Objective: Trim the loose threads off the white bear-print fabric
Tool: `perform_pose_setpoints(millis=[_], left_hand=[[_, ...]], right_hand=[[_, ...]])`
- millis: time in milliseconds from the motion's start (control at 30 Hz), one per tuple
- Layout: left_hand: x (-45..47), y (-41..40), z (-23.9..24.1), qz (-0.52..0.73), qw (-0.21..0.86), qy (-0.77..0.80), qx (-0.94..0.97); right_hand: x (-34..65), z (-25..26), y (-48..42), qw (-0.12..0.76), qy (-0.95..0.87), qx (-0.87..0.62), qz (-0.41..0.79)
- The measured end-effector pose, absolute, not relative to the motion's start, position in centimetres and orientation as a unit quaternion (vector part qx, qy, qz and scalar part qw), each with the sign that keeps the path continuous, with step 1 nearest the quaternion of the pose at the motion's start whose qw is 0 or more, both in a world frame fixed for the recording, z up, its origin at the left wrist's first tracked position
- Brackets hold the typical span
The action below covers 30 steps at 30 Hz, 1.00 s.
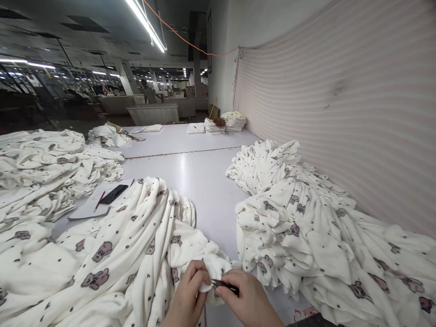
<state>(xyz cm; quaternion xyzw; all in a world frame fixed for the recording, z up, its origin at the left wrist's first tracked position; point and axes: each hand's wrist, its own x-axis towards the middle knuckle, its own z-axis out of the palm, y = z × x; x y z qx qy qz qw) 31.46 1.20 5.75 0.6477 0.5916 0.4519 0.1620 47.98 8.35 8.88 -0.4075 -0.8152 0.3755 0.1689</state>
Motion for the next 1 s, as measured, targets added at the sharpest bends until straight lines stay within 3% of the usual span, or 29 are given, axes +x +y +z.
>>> perform_pose_setpoints(millis=[600, 867, 1000], left_hand=[[30.6, 1.0, 4.9, 0.466, 0.205, 0.565, 0.649], [31.2, 1.5, 5.8, 0.521, 0.304, 0.640, 0.476], [31.2, 2.0, 5.5, 0.568, 0.426, 0.591, 0.383]], right_hand=[[47.7, 9.8, 8.7, 0.176, -0.804, -0.378, 0.424], [46.9, 6.8, 8.6, 0.323, -0.682, -0.390, 0.527], [45.5, 6.3, 8.2, 0.364, -0.742, -0.356, 0.437]])
